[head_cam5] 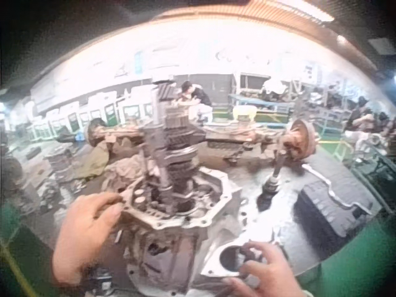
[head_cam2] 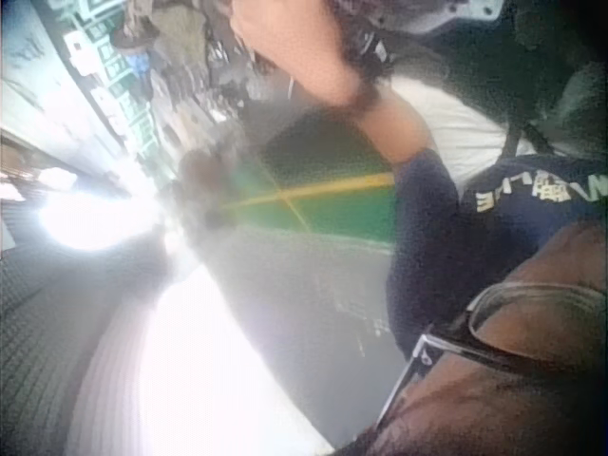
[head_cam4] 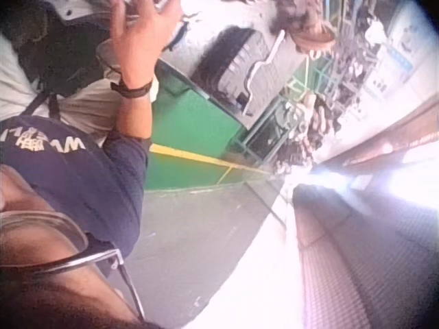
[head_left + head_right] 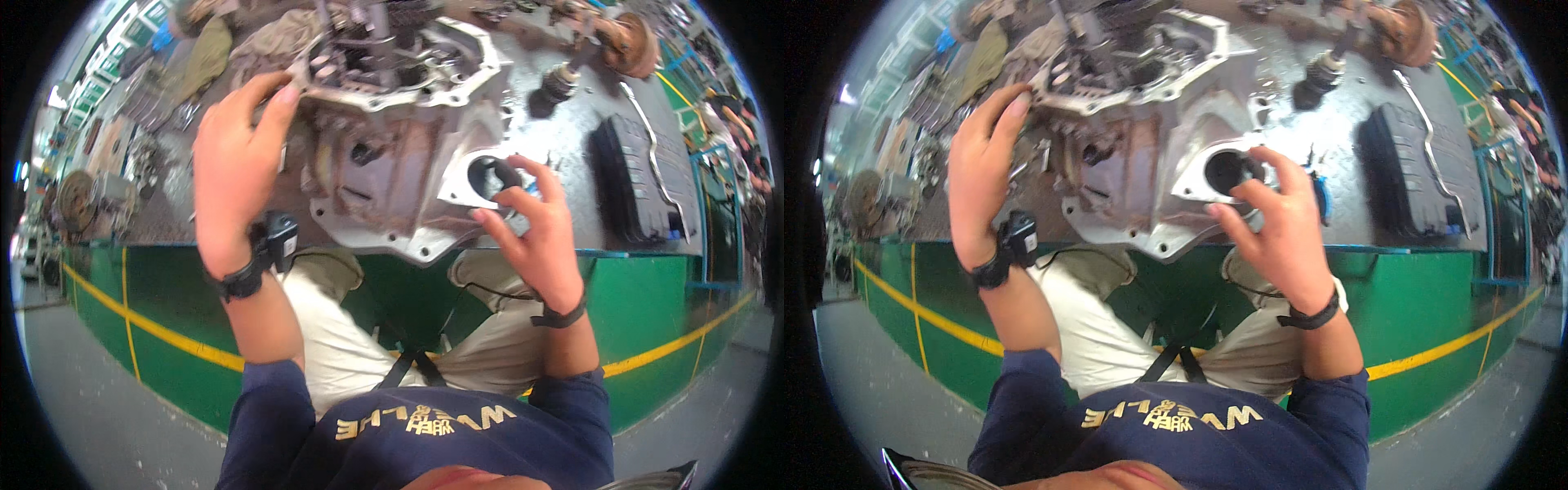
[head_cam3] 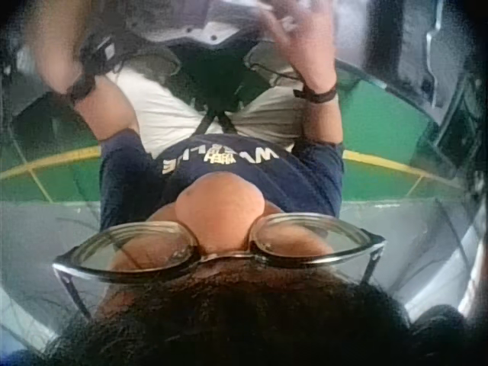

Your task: The person disassembles components of a vehicle gearbox on a workbench, removing internal gear sets, shafts, and housing sections by hand.

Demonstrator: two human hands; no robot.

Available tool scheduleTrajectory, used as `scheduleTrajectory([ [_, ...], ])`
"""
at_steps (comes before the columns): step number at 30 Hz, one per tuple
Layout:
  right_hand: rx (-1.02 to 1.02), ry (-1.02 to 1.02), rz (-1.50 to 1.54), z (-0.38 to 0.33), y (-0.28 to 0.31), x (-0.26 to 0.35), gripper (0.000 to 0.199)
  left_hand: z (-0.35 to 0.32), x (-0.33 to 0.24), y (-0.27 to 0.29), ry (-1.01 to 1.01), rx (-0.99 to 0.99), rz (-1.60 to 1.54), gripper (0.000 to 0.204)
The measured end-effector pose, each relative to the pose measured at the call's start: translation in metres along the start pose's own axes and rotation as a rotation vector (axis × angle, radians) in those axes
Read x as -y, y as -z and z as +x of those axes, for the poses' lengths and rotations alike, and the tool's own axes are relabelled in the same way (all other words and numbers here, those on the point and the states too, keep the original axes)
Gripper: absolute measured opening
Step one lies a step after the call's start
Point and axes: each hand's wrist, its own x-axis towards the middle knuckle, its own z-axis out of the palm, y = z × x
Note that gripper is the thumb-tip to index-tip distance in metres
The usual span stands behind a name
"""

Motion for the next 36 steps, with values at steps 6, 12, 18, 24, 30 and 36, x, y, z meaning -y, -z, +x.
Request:
scheduleTrajectory([
  [6,-0.005,0.046,0.08,0.003,-0.008,0.001,0.028,-0.004,0.001,0.011,0.06,0.042,0.009,0.044],
  [12,-0.014,0.048,0.042,-0.001,-0.004,-0.001,0.028,-0.002,0.0,0.005,0.045,0.032,-0.007,0.046],
  [18,-0.02,0.044,0.048,-0.002,-0.006,-0.001,0.028,-0.003,0.001,0.005,0.053,0.043,-0.007,0.046],
  [24,-0.031,0.049,0.083,0.001,-0.009,-0.003,0.027,0.0,-0.002,0.008,0.073,0.054,-0.018,0.045],
  [30,0.001,0.031,0.015,-0.008,0.014,-0.006,0.029,0.001,0.002,-0.006,-0.012,0.037,0.021,0.046],
  [36,-0.164,0.143,0.135,-0.008,-0.022,-0.009,0.032,-0.004,0.036,0.008,0.052,0.102,0.048,0.044],
])
